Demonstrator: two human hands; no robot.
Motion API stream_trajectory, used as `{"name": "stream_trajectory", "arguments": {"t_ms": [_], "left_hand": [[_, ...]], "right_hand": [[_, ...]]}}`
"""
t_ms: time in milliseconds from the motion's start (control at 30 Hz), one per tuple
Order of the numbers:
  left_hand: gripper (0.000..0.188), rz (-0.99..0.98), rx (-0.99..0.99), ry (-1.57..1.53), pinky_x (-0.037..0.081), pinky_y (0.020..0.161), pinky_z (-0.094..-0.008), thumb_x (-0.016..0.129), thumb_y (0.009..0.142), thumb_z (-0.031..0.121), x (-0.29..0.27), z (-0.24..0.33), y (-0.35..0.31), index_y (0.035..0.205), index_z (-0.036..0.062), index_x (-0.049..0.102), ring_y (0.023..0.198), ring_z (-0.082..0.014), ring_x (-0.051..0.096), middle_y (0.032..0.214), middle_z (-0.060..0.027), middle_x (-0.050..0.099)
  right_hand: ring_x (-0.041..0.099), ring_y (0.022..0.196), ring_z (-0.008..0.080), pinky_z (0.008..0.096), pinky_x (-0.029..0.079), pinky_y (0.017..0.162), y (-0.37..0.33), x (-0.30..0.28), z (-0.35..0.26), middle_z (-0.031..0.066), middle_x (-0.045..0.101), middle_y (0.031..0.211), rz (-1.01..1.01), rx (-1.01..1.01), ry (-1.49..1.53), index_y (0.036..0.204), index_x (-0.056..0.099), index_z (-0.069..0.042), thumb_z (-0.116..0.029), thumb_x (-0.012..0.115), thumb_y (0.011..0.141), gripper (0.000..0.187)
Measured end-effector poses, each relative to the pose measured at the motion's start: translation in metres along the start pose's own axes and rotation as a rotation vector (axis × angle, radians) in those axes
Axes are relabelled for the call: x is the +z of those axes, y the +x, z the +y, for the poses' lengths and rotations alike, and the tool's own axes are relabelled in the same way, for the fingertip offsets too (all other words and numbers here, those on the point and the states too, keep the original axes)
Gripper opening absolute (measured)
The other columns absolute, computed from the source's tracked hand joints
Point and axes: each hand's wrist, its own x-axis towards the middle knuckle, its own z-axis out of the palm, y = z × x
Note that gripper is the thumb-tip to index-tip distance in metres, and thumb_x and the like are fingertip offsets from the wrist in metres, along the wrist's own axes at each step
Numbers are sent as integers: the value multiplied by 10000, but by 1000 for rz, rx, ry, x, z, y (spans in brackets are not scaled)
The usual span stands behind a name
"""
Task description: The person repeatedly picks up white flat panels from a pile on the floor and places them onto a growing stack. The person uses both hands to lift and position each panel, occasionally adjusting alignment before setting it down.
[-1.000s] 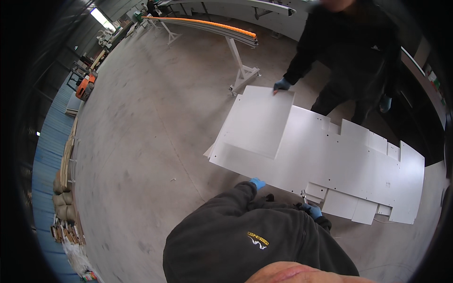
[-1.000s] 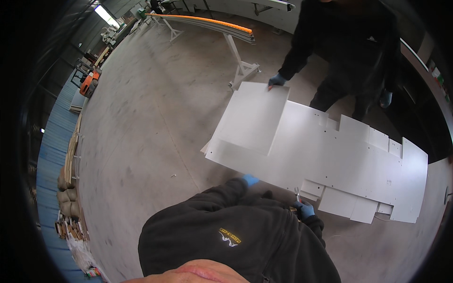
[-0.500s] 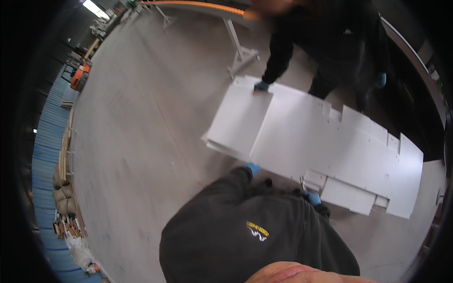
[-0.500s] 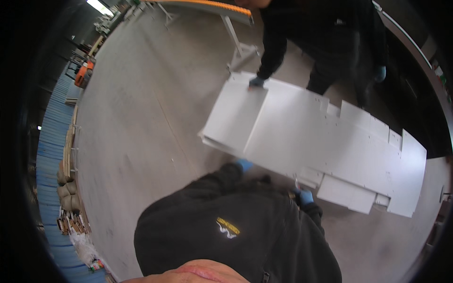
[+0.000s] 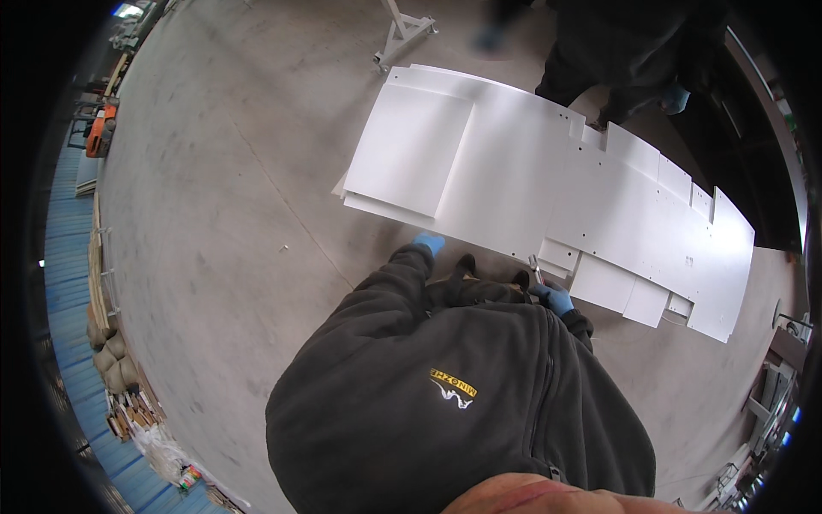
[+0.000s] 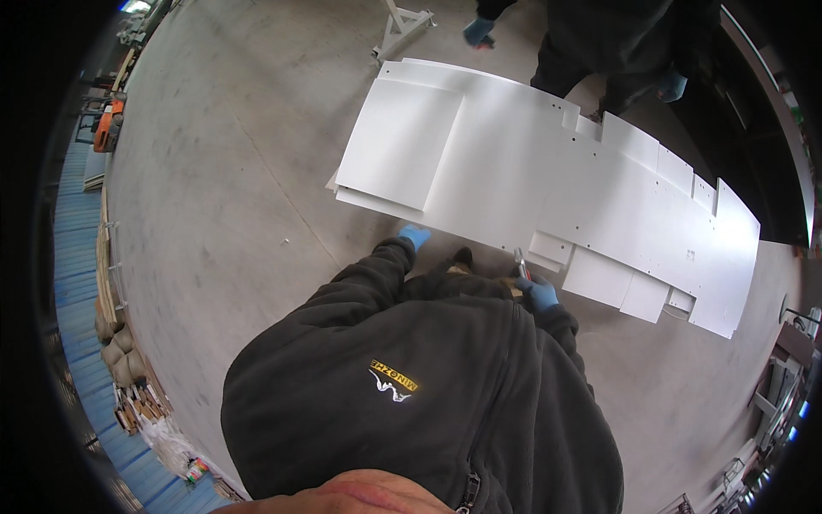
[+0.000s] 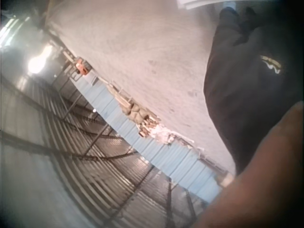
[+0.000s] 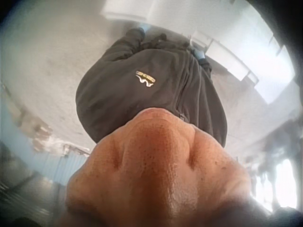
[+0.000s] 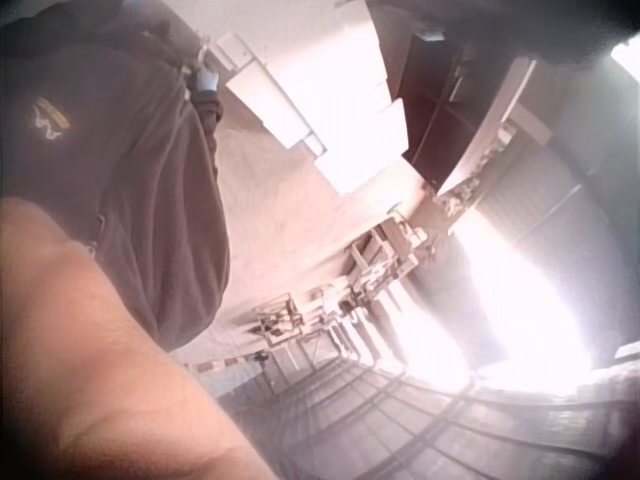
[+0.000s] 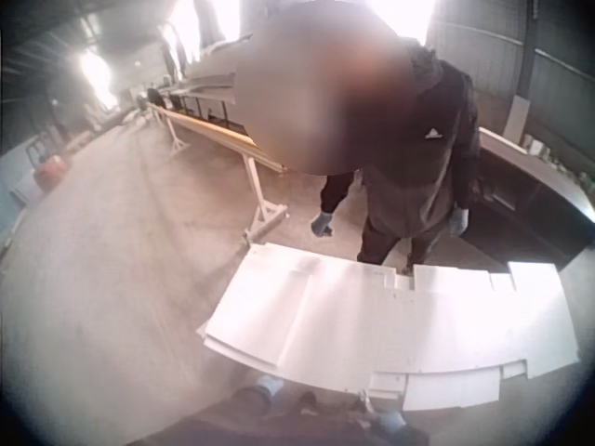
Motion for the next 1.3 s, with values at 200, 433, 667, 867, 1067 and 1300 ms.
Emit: {"name": "stream_trajectory", "arguments": {"t_ms": [200,433,667,867,1067,1300], "left_hand": [[562,-33,-9,-81,463,1028,-436,615,867,407,-8,1,5,1237,-15,636,1219,-420,572,1266,-261,632],[531,-5,-79,-120,501,931,-460,639,827,371,-19,-2,1,1142,-56,671,1131,-432,624,1197,-302,652],[493,132,190,147,474,994,-475,518,934,430,-14,-39,18,1176,34,682,1143,-420,602,1194,-227,674],[557,104,-75,-34,462,1023,-464,621,841,452,-47,-25,-16,1143,-10,692,1185,-433,598,1217,-270,655],[624,224,-131,-37,434,1085,-445,616,859,412,-88,1,-26,1333,8,574,1286,-409,539,1362,-259,578],[653,189,43,182,347,1156,-469,559,898,420,-168,-7,17,1433,52,492,1402,-385,417,1487,-237,466]], "right_hand": [[629,655,161,293,523,572,16,-1,13,52,638,870,15,7,37,1197,621,4,-161,701,896,352],[614,574,164,286,498,506,32,2,19,61,635,847,-15,22,63,1182,614,-16,-160,706,894,334],[681,928,219,345,542,816,58,9,22,153,731,1012,109,-121,-402,1133,707,17,-356,793,805,504],[666,708,168,308,540,634,42,27,-70,105,692,865,-153,-22,-425,1155,669,29,-300,772,838,468],[709,688,212,313,552,573,52,70,-149,109,665,888,-137,-31,-405,1211,624,22,-250,741,860,460],[714,691,250,351,560,583,123,133,-190,116,685,915,-73,-47,-573,1181,638,-36,-338,781,837,479]]}}
